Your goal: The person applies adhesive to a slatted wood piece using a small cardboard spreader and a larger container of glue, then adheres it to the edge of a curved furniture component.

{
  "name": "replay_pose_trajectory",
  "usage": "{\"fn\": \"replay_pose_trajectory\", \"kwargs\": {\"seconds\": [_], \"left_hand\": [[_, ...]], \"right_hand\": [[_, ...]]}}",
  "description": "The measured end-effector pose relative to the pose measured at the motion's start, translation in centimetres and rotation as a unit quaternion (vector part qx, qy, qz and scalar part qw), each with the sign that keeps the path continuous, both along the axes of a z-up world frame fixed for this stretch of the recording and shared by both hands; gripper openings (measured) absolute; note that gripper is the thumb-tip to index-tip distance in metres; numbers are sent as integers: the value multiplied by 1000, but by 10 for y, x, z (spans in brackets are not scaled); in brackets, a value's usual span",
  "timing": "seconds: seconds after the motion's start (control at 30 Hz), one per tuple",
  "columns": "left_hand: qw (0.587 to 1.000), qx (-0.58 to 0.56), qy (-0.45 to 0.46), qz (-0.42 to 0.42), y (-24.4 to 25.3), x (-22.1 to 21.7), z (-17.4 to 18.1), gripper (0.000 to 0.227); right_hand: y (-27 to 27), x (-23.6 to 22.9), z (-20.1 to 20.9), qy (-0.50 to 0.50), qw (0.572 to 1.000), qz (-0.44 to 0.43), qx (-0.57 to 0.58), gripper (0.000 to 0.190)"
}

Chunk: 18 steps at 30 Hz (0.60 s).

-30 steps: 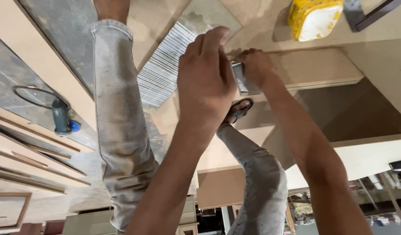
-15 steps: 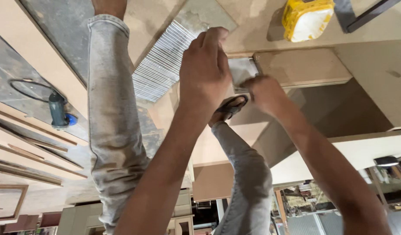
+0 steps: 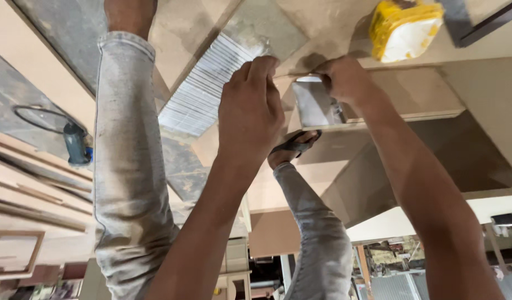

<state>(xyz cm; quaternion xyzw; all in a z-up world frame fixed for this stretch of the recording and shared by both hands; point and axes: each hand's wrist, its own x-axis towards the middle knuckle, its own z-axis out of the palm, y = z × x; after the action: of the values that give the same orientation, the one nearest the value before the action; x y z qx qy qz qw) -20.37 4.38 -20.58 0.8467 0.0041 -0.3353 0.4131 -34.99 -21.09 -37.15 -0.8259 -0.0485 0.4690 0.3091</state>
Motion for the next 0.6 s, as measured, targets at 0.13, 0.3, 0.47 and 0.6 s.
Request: {"fn": "replay_pose_trajectory", "kwargs": {"seconds": [0.13, 0.3, 0.47, 0.6], "left_hand": [[1000, 14, 11, -8, -1, -4, -1, 22], [999, 16, 35, 9, -4, -7, 2, 24], [999, 24, 46, 12, -5, -9, 2, 23], [999, 14, 46, 8, -4, -9, -1, 23]], "right_hand": [[1, -29, -28, 33, 993, 97, -61, 16], [5, -35, -31, 50, 994, 85, -56, 26], [15, -22, -19, 105, 989, 82, -62, 48], [23, -5, 6, 159, 970, 142, -114, 52]]}}
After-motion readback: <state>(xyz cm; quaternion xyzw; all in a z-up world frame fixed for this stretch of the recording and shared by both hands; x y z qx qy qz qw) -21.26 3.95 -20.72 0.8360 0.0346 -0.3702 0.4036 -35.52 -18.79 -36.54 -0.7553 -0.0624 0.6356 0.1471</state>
